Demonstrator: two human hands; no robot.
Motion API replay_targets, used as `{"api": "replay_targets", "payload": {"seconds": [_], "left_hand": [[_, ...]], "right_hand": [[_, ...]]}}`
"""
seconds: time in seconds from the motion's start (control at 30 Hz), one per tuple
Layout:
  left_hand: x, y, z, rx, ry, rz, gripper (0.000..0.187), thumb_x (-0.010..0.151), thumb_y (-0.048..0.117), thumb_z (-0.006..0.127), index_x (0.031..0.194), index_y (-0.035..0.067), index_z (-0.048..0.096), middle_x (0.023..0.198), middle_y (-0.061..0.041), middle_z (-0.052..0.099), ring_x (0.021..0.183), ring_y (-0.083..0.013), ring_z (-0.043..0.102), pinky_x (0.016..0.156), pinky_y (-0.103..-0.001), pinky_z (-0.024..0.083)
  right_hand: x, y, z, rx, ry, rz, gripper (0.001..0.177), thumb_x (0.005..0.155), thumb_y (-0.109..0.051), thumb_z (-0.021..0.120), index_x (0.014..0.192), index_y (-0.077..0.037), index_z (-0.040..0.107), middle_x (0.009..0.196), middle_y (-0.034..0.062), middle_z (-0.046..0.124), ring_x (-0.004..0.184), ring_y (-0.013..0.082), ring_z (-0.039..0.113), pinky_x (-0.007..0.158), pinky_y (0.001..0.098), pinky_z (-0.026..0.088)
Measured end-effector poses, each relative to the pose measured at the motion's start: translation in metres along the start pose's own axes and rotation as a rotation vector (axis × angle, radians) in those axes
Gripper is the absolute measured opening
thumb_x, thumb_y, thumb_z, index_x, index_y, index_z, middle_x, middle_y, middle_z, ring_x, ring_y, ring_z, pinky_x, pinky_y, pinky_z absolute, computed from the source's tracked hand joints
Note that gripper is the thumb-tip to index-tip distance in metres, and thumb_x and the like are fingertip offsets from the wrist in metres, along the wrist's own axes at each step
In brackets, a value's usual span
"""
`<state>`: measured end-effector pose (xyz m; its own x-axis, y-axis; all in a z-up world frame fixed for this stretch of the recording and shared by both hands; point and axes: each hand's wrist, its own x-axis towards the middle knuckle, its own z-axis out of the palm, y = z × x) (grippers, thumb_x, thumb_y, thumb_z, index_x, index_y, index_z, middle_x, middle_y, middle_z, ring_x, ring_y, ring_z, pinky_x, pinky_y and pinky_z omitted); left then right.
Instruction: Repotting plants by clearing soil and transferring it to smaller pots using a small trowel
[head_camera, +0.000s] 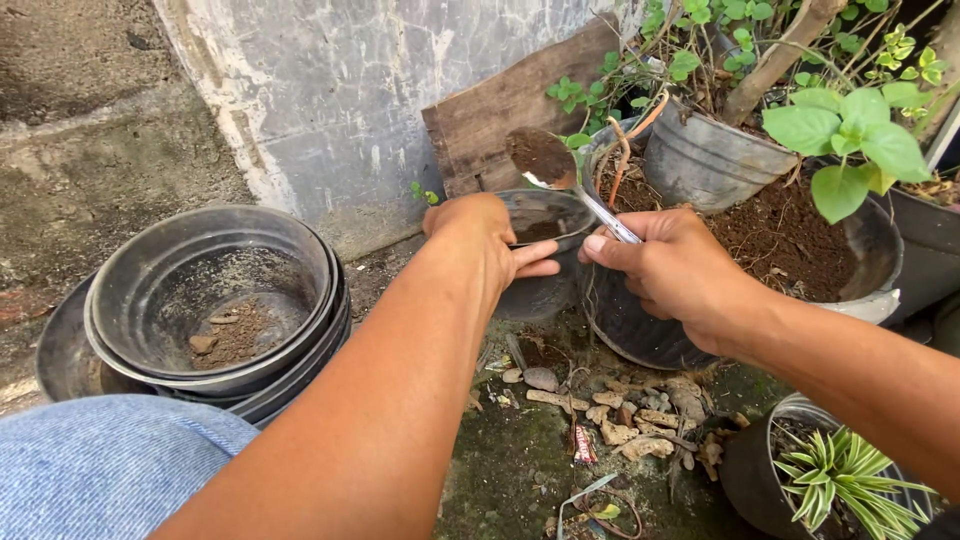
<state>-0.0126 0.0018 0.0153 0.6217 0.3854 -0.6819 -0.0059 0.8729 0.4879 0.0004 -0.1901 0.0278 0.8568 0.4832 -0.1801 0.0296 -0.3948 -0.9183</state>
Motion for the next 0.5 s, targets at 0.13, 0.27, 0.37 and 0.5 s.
{"api": "replay_targets", "payload": {"seconds": [0.13, 0.27, 0.37, 0.5], "left_hand": [[-0.007, 0.012, -0.014, -0.114, 0.211, 0.106, 0.072, 0.111, 0.049, 0.019, 0.136, -0.011, 0.050, 0.126, -0.035, 0.064, 0.090, -0.0530, 0.072, 0.063, -0.058, 0.063], [0.011, 0.030, -0.024, 0.037, 0.348, 0.250, 0.061, 0.105, 0.040, 0.034, 0.133, -0.013, 0.045, 0.121, -0.034, 0.058, 0.089, -0.0544, 0.067, 0.067, -0.060, 0.055], [-0.006, 0.017, -0.018, 0.136, 0.292, 0.273, 0.058, 0.108, 0.034, 0.034, 0.127, -0.019, 0.047, 0.116, -0.036, 0.061, 0.086, -0.0587, 0.069, 0.064, -0.063, 0.054], [-0.024, -0.014, -0.003, 0.408, 0.130, 0.230, 0.036, 0.107, 0.016, 0.037, 0.121, -0.012, 0.055, 0.112, -0.036, 0.063, 0.078, -0.0550, 0.069, 0.056, -0.064, 0.058]], "right_hand": [[0.006, 0.011, -0.030, -0.069, -0.144, -0.045, 0.020, 0.092, -0.023, 0.068, 0.085, -0.005, 0.074, 0.050, -0.0047, 0.036, 0.042, 0.0098, 0.024, 0.040, 0.0313, 0.015], [0.011, 0.027, -0.070, -0.522, -0.387, -0.165, 0.031, 0.096, -0.034, 0.064, 0.090, -0.007, 0.077, 0.055, -0.0055, 0.042, 0.048, 0.0097, 0.033, 0.045, 0.0296, 0.024], [0.014, 0.017, -0.094, -0.434, -0.217, -0.050, 0.035, 0.102, -0.043, 0.055, 0.102, -0.012, 0.071, 0.059, -0.0032, 0.033, 0.049, 0.0136, 0.028, 0.045, 0.0330, 0.021], [0.020, 0.004, -0.111, -0.415, 0.148, 0.089, 0.036, 0.107, -0.038, 0.047, 0.108, -0.008, 0.067, 0.066, -0.0018, 0.039, 0.055, 0.0140, 0.031, 0.049, 0.0341, 0.026]]}}
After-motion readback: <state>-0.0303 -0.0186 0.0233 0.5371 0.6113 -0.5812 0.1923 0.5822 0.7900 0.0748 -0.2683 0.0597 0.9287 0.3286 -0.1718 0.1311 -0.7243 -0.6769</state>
